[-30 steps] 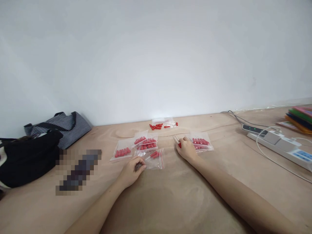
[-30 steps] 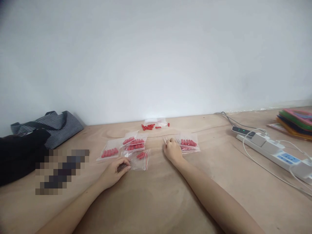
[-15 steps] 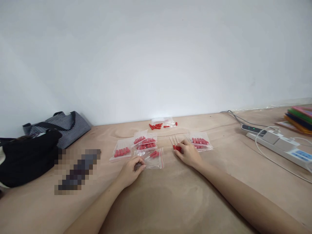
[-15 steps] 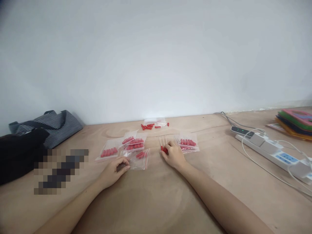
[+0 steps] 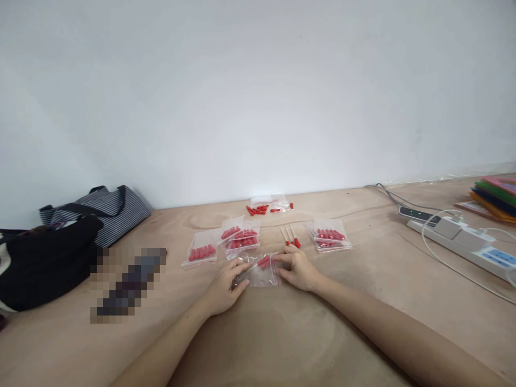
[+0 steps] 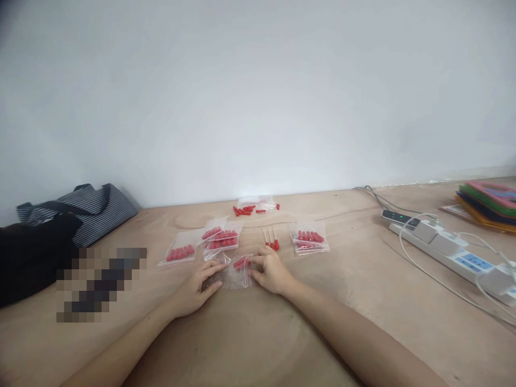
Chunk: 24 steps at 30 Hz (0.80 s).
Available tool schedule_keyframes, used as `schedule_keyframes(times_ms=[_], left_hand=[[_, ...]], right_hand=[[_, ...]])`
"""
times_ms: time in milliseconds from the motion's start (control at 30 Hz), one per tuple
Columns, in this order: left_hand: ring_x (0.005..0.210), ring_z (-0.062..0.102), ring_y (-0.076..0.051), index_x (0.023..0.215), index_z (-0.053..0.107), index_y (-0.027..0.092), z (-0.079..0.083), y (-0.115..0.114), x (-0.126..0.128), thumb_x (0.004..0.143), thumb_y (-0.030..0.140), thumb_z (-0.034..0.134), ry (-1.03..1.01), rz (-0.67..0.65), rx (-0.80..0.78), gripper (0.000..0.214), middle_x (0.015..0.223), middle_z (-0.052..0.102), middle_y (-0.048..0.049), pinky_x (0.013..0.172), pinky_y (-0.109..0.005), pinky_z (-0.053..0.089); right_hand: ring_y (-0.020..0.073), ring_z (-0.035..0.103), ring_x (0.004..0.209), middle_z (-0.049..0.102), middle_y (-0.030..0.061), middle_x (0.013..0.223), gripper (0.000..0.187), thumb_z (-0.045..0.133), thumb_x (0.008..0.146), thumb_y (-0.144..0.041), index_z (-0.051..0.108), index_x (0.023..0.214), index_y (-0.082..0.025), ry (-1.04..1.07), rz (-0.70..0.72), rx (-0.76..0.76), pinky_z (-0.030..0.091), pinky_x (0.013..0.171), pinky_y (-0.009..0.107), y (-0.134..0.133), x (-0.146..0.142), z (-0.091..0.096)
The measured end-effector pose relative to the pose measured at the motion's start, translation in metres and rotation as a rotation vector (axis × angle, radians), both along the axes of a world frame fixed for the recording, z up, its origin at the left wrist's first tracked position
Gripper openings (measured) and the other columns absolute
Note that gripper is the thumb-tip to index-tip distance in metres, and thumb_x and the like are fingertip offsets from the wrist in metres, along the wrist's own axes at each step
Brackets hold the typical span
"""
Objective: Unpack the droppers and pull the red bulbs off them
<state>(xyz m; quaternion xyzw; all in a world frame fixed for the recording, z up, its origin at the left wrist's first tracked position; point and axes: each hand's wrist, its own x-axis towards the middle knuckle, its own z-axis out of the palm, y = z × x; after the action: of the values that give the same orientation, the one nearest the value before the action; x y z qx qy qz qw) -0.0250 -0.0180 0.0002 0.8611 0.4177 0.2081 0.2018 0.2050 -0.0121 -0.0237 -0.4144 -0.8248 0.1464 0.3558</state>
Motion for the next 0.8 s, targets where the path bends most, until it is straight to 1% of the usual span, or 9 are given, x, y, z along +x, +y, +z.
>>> schedule_keyframes(times_ms=[100, 167, 233, 333, 467, 533, 600, 733, 800], left_hand=[[0.093, 0.053, -0.018, 0.109, 0.054, 0.02, 0.0045, -0.0004, 0.0032, 0.078, 0.02, 0.043, 0.027, -0.047, 0.018, 0.033, 0.1, 0.055, -0.0066, 0.085, -0.033, 0.044], [0.095, 0.052, -0.018, 0.108, 0.055, 0.02, 0.0054, 0.0001, 0.0039, 0.078, 0.019, 0.043, 0.031, -0.061, 0.017, 0.032, 0.101, 0.054, -0.0068, 0.086, -0.033, 0.043], [0.098, 0.051, -0.019, 0.108, 0.055, 0.02, 0.0055, 0.0005, 0.0038, 0.078, 0.018, 0.043, 0.04, -0.07, 0.018, 0.033, 0.105, 0.053, -0.0072, 0.087, -0.034, 0.042], [0.1, 0.05, -0.019, 0.109, 0.056, 0.02, 0.005, -0.0001, 0.0035, 0.078, 0.017, 0.042, 0.054, -0.061, 0.028, 0.033, 0.107, 0.053, -0.0077, 0.089, -0.036, 0.042], [0.105, 0.049, -0.02, 0.111, 0.055, 0.022, 0.0029, -0.0008, 0.0032, 0.08, 0.018, 0.041, 0.064, -0.052, 0.054, 0.035, 0.112, 0.052, -0.0074, 0.092, -0.037, 0.04], [0.107, 0.048, -0.02, 0.113, 0.054, 0.022, 0.0011, -0.0004, 0.0029, 0.08, 0.019, 0.041, 0.069, -0.054, 0.055, 0.035, 0.115, 0.052, -0.0071, 0.093, -0.037, 0.04], [0.109, 0.047, -0.019, 0.114, 0.053, 0.022, -0.0006, 0.0, 0.0026, 0.081, 0.019, 0.04, 0.078, -0.046, 0.045, 0.036, 0.118, 0.051, -0.007, 0.095, -0.037, 0.038], [0.114, 0.045, -0.02, 0.116, 0.051, 0.022, -0.0005, -0.0002, 0.0014, 0.082, 0.022, 0.039, 0.108, -0.027, 0.022, 0.036, 0.124, 0.048, -0.0065, 0.098, -0.039, 0.036], [0.115, 0.043, -0.02, 0.118, 0.05, 0.022, 0.0012, -0.001, 0.0005, 0.082, 0.023, 0.039, 0.12, -0.026, 0.002, 0.037, 0.127, 0.046, -0.0062, 0.099, -0.039, 0.034]], right_hand=[[0.0154, 0.046, 0.076, 0.053, 0.0021, 0.076, 0.017, 0.056, 0.072, -0.012, 0.061, 0.086, -0.018, -0.084, -0.031, -0.014, 0.038, 0.071, 0.027, 0.0004, -0.0048, -0.0004], [0.0156, 0.046, 0.077, 0.051, 0.0025, 0.076, 0.013, 0.054, 0.072, -0.011, 0.059, 0.082, -0.017, -0.115, -0.038, -0.038, 0.038, 0.071, 0.027, 0.0005, -0.0071, -0.0006], [0.0153, 0.046, 0.077, 0.049, 0.0027, 0.078, 0.011, 0.053, 0.073, -0.011, 0.058, 0.081, -0.017, -0.112, -0.021, -0.057, 0.038, 0.071, 0.027, 0.0006, -0.0076, -0.0005], [0.0147, 0.047, 0.078, 0.049, 0.0029, 0.082, 0.009, 0.058, 0.072, -0.015, 0.058, 0.081, -0.017, -0.037, 0.002, -0.084, 0.038, 0.071, 0.026, 0.0002, -0.0058, 0.0008], [0.0155, 0.047, 0.079, 0.054, 0.0013, 0.078, 0.016, 0.064, 0.069, -0.021, 0.057, 0.083, -0.018, 0.009, 0.073, -0.118, 0.038, 0.073, 0.027, -0.0007, -0.0035, 0.003], [0.0165, 0.048, 0.081, 0.055, 0.0022, 0.081, 0.022, 0.066, 0.068, -0.024, 0.058, 0.087, -0.017, -0.02, 0.079, -0.126, 0.038, 0.073, 0.028, -0.0007, -0.0041, 0.0036], [0.0169, 0.048, 0.081, 0.055, 0.0033, 0.082, 0.024, 0.068, 0.066, -0.027, 0.059, 0.086, -0.017, -0.051, 0.064, -0.136, 0.038, 0.072, 0.027, -0.0008, -0.0054, 0.0044], [0.0134, 0.048, 0.07, 0.053, 0.0004, 0.07, 0.014, 0.064, 0.069, -0.029, 0.057, 0.07, -0.017, -0.04, 0.06, -0.122, 0.038, 0.065, 0.024, -0.0029, -0.0077, 0.0068], [0.0114, 0.046, 0.063, 0.052, -0.0019, 0.065, 0.011, 0.062, 0.069, -0.025, 0.055, 0.071, -0.017, -0.014, 0.058, -0.113, 0.037, 0.06, 0.022, -0.005, -0.0076, 0.0075]])
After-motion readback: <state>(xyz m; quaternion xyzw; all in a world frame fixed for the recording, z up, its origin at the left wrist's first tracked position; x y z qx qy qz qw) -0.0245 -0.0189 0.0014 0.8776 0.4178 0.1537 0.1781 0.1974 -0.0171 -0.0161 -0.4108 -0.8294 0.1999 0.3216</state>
